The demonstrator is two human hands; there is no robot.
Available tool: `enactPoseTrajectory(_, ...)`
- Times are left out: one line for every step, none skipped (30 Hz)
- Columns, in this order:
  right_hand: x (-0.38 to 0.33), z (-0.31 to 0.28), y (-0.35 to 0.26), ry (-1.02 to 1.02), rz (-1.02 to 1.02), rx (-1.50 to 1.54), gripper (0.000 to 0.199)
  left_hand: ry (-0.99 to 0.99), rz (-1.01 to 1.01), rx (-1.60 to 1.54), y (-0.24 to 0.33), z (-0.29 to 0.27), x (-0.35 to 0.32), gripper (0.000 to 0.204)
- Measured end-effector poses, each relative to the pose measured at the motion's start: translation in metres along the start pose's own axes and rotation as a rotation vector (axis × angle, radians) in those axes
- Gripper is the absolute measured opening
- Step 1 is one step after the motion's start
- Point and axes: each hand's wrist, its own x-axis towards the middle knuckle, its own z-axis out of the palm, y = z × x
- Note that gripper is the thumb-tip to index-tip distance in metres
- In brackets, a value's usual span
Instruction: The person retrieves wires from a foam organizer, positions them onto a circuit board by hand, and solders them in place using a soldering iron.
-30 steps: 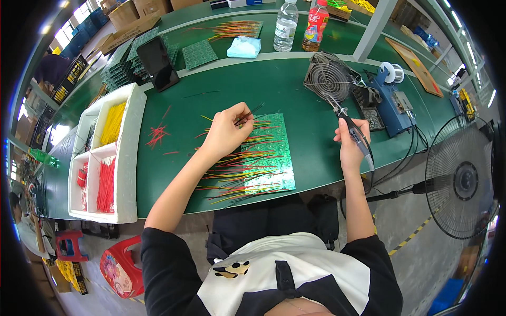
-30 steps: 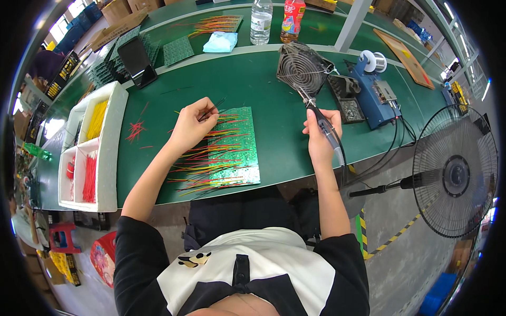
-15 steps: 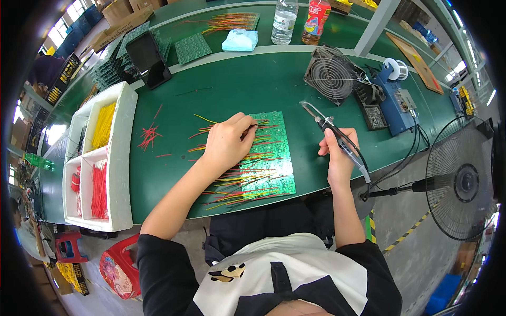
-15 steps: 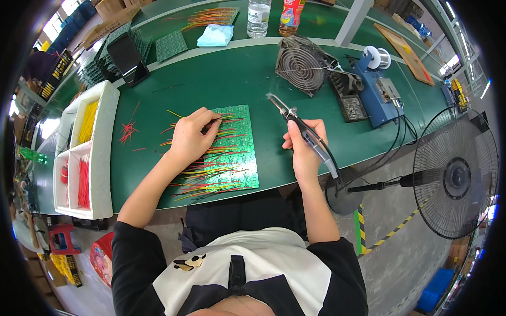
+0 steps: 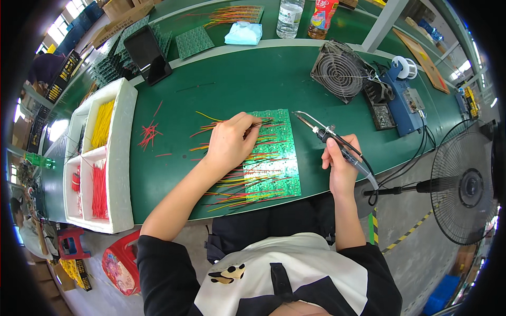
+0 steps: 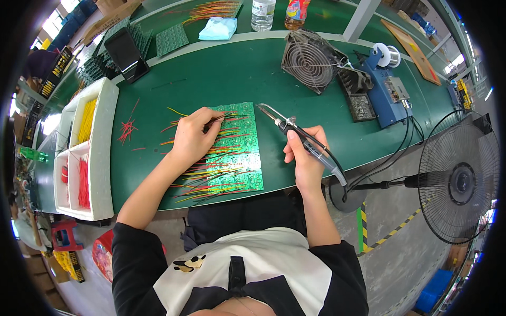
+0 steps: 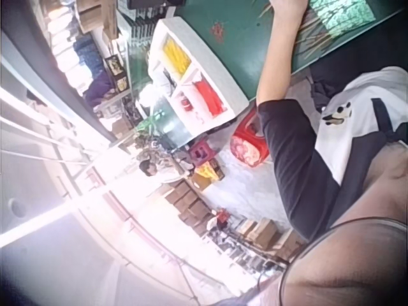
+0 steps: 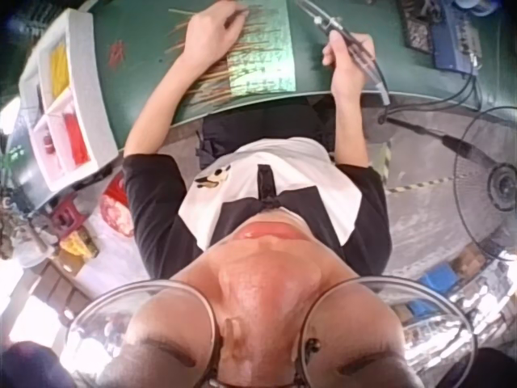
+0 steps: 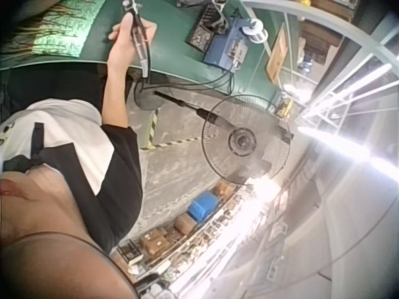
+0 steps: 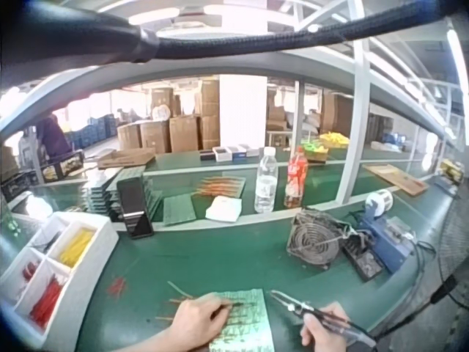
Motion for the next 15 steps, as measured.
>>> enactPoseTrajectory(-0.0003, 0.0001, -0.0011, -0.009, 0.005, 0.009, 0.02, 0.001, -0.004, -0.003, 0.0001, -0.0001, 0.0002, 0.009)
enactPoseTrajectory(-0.0004, 0.0002, -0.0014, -0.019, 0.01, 0.019, 0.02, 0.001, -0.009, -0.005, -0.0001, 0.0, 0.0, 0.009)
enactPoseTrajectory(-0.0001, 0.0003, -0.0015, -0.019, 0.012, 0.02, 0.02, 0.001, -0.011, -0.004, -0.0004, 0.0002, 0.0, 0.009)
enactPoseTrajectory(0.0004, 0.0005, -0.0015, -0.025, 0.014, 0.02, 0.02, 0.003, -0.015, -0.001, -0.0008, 0.0002, 0.0003, 0.009)
enactPoseTrajectory(0.0001, 0.0004, -0.0014, -0.029, 0.018, 0.018, 0.02, 0.005, -0.019, 0.0, -0.0012, 0.0006, -0.0001, 0.009)
enactPoseTrajectory(-0.0002, 0.0001, -0.0014, -0.029, 0.02, 0.017, 0.02, 0.004, -0.021, 0.0, -0.0016, 0.0012, -0.0004, 0.009)
enactPoseTrajectory(-0.0004, -0.0005, -0.0016, -0.044, 0.023, 0.027, 0.02, 0.011, -0.017, -0.005, -0.002, 0.0018, -0.0006, 0.009)
enactPoseTrajectory(-0.0006, -0.0008, -0.0014, -0.059, 0.027, 0.037, 0.02, 0.019, -0.013, -0.01, -0.0024, 0.0023, -0.0009, 0.01)
enactPoseTrajectory(-0.0007, -0.0008, -0.0013, -0.06, 0.028, 0.037, 0.02, 0.018, -0.015, -0.01, -0.0024, 0.0023, -0.001, 0.01)
enactPoseTrajectory(-0.0008, -0.0008, -0.0014, -0.066, 0.031, 0.032, 0.02, 0.018, -0.012, -0.006, -0.0023, 0.002, -0.0009, 0.009)
enactPoseTrajectory(-0.0013, -0.001, -0.0011, -0.072, 0.034, 0.027, 0.02, 0.016, -0.01, -0.002, -0.0021, 0.0019, -0.0012, 0.009)
enactPoseTrajectory(-0.0013, -0.0014, -0.0007, -0.072, 0.035, 0.026, 0.02, 0.016, -0.011, -0.002, -0.0018, 0.0018, -0.0012, 0.009)
enactPoseTrajectory(-0.0009, -0.0021, -0.0002, -0.077, 0.031, 0.024, 0.02, 0.011, -0.008, 0.002, -0.0016, 0.0017, -0.0009, 0.009)
enactPoseTrajectory(-0.0008, -0.0023, 0.0004, -0.082, 0.028, 0.022, 0.02, 0.006, -0.006, 0.007, -0.0014, 0.0015, -0.0011, 0.008)
enactPoseTrajectory(-0.001, -0.0023, 0.0003, -0.083, 0.028, 0.022, 0.02, 0.006, -0.007, 0.007, -0.0012, 0.0014, -0.0011, 0.008)
